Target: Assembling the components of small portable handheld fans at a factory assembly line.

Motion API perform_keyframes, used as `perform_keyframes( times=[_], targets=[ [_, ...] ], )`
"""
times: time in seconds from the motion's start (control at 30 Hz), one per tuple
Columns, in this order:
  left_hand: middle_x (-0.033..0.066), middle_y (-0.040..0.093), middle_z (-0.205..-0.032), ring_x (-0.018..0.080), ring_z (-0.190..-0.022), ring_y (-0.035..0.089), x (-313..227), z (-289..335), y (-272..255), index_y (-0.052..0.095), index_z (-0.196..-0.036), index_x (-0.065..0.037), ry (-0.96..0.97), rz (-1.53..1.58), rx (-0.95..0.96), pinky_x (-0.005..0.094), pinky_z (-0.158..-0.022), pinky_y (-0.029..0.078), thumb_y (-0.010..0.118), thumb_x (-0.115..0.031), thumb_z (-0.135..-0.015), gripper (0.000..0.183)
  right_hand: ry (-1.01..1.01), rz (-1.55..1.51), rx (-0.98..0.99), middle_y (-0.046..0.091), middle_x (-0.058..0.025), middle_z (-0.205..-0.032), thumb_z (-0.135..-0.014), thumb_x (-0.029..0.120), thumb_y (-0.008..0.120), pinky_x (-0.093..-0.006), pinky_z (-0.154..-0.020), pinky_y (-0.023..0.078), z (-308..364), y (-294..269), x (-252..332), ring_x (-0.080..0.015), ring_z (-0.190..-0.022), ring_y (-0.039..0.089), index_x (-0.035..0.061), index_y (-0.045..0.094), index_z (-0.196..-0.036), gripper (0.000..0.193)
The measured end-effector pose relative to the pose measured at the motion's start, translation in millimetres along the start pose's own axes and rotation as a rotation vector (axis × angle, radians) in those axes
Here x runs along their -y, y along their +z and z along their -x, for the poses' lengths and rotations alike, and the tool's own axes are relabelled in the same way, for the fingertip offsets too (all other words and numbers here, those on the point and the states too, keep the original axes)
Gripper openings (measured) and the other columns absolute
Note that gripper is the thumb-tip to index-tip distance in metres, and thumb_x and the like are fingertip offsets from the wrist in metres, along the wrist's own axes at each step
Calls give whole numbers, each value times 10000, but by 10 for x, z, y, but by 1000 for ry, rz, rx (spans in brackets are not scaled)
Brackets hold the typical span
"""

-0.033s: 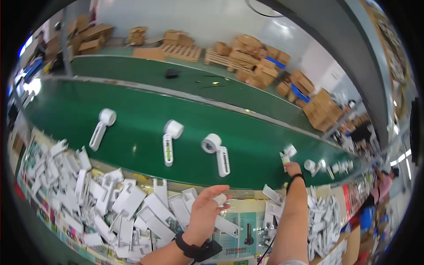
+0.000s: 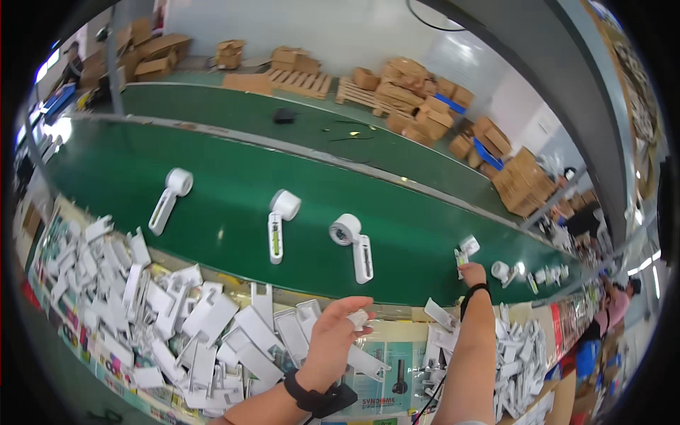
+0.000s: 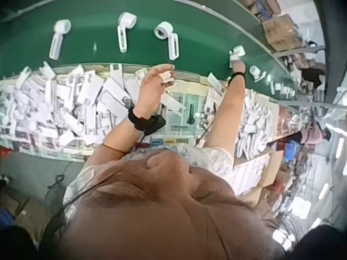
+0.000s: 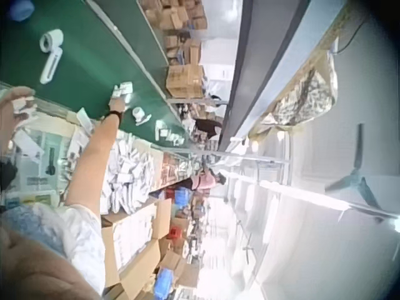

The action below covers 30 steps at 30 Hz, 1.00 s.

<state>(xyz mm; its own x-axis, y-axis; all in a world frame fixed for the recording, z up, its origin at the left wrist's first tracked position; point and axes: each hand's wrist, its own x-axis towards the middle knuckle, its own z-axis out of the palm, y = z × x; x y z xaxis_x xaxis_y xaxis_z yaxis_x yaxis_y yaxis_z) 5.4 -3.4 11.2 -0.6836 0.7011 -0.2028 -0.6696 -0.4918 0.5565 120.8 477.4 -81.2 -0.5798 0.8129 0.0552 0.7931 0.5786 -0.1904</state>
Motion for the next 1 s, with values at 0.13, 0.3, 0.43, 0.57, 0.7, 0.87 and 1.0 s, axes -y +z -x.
perform_keyframes(
  times=[0.13,0.3,0.43,0.57,0.7,0.87,1.0],
  targets=[
    [122,576,-1053,217,-917,570,148,-38,4,527,-1077,3,-45,54,114,325,-783,454,472,-52,-862,229,-246,-283,17,647,-98,-795,-777,183,592,-321,-655,515,-79,-264,-273,-210,-779,638,76,643,-867,149],
    [177,540,-1129,262,-1036,543,14,52,-49,457,-1156,41,-93,47,193,363,-905,425,397,-246,-940,364,61,-1395,452,593,-92,-928,-880,96,492,-320,-687,546,1138,-1199,1658,-202,-792,640,48,473,-1055,183],
    [179,456,-1234,247,-1131,473,89,71,49,409,-1190,33,-62,127,145,375,-958,382,381,-400,-941,500,-116,-1335,486,605,-80,-920,-851,70,549,-294,-719,523,2284,-1377,2132,-182,-813,628,28,528,-1017,172],
    [168,535,-1071,262,-1006,552,65,186,151,436,-1115,-18,107,282,207,379,-886,442,407,-314,-937,347,-354,-935,417,623,-75,-896,-816,55,598,-262,-729,478,3206,-1463,2331,-142,-790,606,31,569,-1039,226],
    [131,560,-902,214,-738,612,9,356,191,467,-1048,-10,-12,288,216,323,-634,526,462,-165,-885,225,-614,-732,257,625,-67,-818,-753,41,629,-264,-750,455,3614,-1523,2320,-135,-771,593,38,541,-1100,358],
    [122,571,-862,208,-672,606,-85,479,231,495,-1039,-8,-260,199,407,322,-619,528,456,-174,-891,225,-648,-595,-204,503,-103,-1203,-609,104,742,-339,-950,371,3562,-1743,2157,-214,-1112,484,41,398,-1271,748],
    [134,579,-876,233,-716,623,-211,721,280,493,-1074,2,-410,133,727,342,-643,536,418,-173,-906,254,-329,-1060,455,466,-79,-1243,-579,80,769,-344,-972,358,3485,-1490,1817,-210,-1134,469,53,319,-1325,872]
  ],
)
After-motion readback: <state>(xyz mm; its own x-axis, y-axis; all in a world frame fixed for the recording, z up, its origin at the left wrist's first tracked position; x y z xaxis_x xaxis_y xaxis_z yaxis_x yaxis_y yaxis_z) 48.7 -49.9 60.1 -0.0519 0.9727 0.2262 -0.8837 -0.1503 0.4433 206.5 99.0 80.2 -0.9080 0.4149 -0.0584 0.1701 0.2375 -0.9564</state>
